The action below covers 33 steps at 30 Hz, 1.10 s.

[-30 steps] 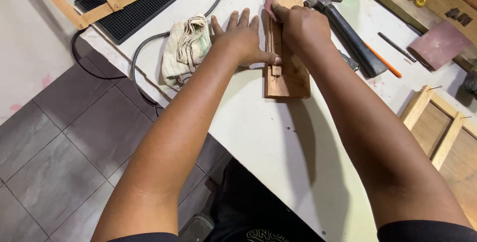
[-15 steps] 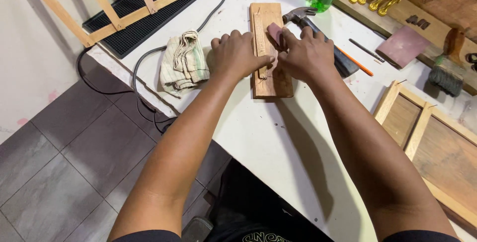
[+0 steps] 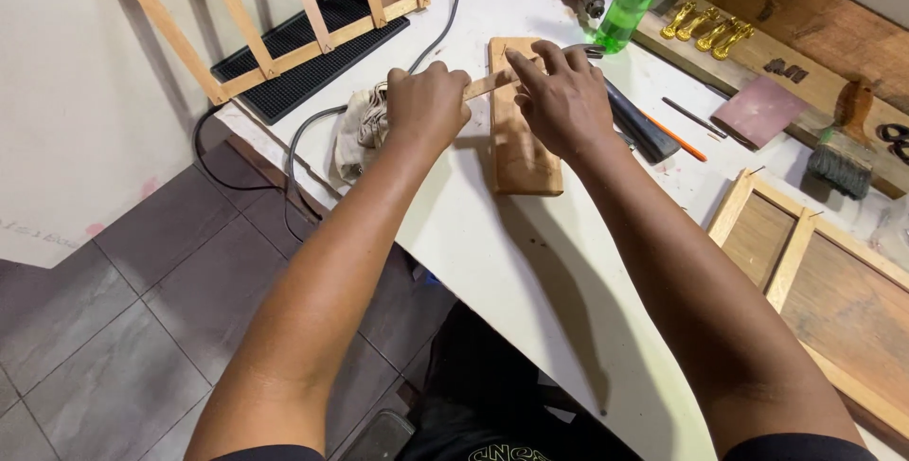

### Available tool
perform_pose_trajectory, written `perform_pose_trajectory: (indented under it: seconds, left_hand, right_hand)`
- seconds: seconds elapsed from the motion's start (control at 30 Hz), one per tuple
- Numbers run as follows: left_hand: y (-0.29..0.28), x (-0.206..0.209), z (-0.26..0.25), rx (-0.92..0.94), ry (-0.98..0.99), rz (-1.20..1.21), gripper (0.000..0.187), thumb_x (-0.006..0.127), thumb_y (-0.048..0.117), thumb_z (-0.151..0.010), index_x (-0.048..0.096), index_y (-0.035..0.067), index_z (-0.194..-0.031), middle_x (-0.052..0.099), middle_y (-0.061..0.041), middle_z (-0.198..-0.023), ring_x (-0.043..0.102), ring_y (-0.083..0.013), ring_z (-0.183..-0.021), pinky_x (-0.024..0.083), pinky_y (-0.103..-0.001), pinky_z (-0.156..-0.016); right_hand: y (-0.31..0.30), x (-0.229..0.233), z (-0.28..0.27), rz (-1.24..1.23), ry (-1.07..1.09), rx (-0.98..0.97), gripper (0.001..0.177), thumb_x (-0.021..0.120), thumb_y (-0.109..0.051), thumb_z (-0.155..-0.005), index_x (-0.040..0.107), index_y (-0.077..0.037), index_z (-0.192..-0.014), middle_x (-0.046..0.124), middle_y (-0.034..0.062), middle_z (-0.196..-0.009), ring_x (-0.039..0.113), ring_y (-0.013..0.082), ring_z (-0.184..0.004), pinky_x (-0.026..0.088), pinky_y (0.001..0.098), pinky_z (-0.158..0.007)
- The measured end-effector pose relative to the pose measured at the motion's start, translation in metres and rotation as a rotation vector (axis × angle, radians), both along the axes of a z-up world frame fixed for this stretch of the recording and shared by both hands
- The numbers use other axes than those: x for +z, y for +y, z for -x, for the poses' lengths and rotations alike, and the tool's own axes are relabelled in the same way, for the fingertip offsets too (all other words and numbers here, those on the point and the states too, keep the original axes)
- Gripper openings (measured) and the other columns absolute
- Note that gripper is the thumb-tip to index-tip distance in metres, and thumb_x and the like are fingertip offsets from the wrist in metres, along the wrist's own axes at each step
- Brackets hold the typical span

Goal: The person sorts through thin wooden strips on the workbench, then sands a small wooden board by hand using a sanding block, rubbing its surface and edges. They then place the board on a wooden frame and measure the frame with a tape measure.

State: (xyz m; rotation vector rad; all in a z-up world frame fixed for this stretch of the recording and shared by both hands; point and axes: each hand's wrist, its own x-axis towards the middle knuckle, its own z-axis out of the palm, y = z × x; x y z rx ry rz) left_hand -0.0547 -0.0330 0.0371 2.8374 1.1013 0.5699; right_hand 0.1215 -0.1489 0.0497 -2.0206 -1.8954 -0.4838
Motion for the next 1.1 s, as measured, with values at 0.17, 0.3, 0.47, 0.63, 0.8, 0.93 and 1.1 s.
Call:
perform_pose_trajectory:
  seconds: [0.17, 0.3, 0.47, 0.63, 0.8, 0.93, 1.1]
  left_hand:
    - [0.019, 0.002, 0.004, -0.128, -0.092, -0.223, 0.023, 0.076, 0.01, -0.081, 0.081, 0.022, -0.101, 0.071, -0.004, -0.092, 0.071, -0.0218, -0.084, 0.039, -0.053, -0.101]
    - [0.036, -0.012, -0.016, -0.244, -0.197, -0.407, 0.024, 0.074, 0.009, -0.087, 0.08, 0.028, -0.101, 0.072, 0.003, -0.096, 0.071, -0.0172, -0.101, 0.036, -0.051, -0.112]
    - [0.021, -0.021, -0.038, -0.044, -0.184, -0.113, 0.034, 0.075, 0.031, -0.09, 0.072, 0.018, -0.122, 0.072, -0.006, -0.109, 0.069, -0.023, -0.101, 0.04, -0.046, -0.102]
    - [0.004, -0.03, -0.04, 0.011, -0.123, 0.393, 0.038, 0.072, 0.044, -0.09, 0.074, 0.019, -0.118, 0.072, -0.006, -0.109, 0.067, -0.0268, -0.097, 0.041, -0.044, -0.096]
    - [-0.001, -0.017, -0.038, 0.035, -0.046, 0.457, 0.029, 0.068, 0.04, -0.093, 0.076, 0.021, -0.113, 0.076, -0.004, -0.102, 0.069, -0.0247, -0.1, 0.04, -0.043, -0.097]
    - [0.005, -0.029, -0.042, 0.023, -0.087, 0.447, 0.03, 0.069, 0.039, -0.09, 0.075, 0.022, -0.115, 0.077, -0.002, -0.103, 0.069, -0.0234, -0.101, 0.039, -0.044, -0.097]
    - [0.004, -0.036, -0.039, 0.009, -0.147, 0.434, 0.033, 0.07, 0.036, -0.089, 0.074, 0.023, -0.119, 0.077, -0.001, -0.106, 0.069, -0.0233, -0.104, 0.039, -0.044, -0.095]
  right_hand:
    - [-0.01, 0.018, 0.012, 0.07, 0.031, -0.055, 0.026, 0.075, -0.024, -0.091, 0.075, -0.024, -0.117, 0.069, 0.0045, -0.113, 0.058, 0.0312, -0.115, 0.047, 0.0497, -0.089]
    - [-0.015, 0.004, 0.002, 0.137, 0.309, -0.024, 0.013, 0.07, -0.022, -0.098, 0.076, -0.012, -0.104, 0.073, 0.0098, -0.095, 0.07, 0.032, -0.092, 0.054, 0.046, -0.081]
    - [-0.015, -0.005, 0.011, 0.298, 0.426, -0.199, 0.025, 0.077, -0.03, -0.085, 0.078, -0.009, -0.099, 0.075, 0.0176, -0.09, 0.073, 0.0355, -0.082, 0.057, 0.045, -0.078]
    - [-0.005, -0.022, 0.011, 0.275, 0.438, -0.222, 0.031, 0.08, -0.029, -0.078, 0.077, -0.008, -0.101, 0.075, 0.0198, -0.09, 0.072, 0.038, -0.084, 0.056, 0.0478, -0.077]
    - [-0.005, -0.007, 0.024, 0.362, 0.47, -0.237, 0.033, 0.08, -0.031, -0.08, 0.076, -0.007, -0.101, 0.075, 0.0188, -0.091, 0.073, 0.0364, -0.086, 0.057, 0.0471, -0.08]
    - [0.002, -0.016, 0.025, 0.272, 0.433, -0.172, 0.04, 0.081, -0.03, -0.077, 0.074, -0.008, -0.109, 0.074, 0.0196, -0.091, 0.073, 0.0375, -0.085, 0.057, 0.0484, -0.078]
    - [0.004, -0.013, 0.033, 0.343, 0.35, -0.198, 0.033, 0.074, -0.035, -0.091, 0.071, -0.004, -0.104, 0.075, 0.0229, -0.088, 0.074, 0.0392, -0.085, 0.058, 0.0487, -0.079]
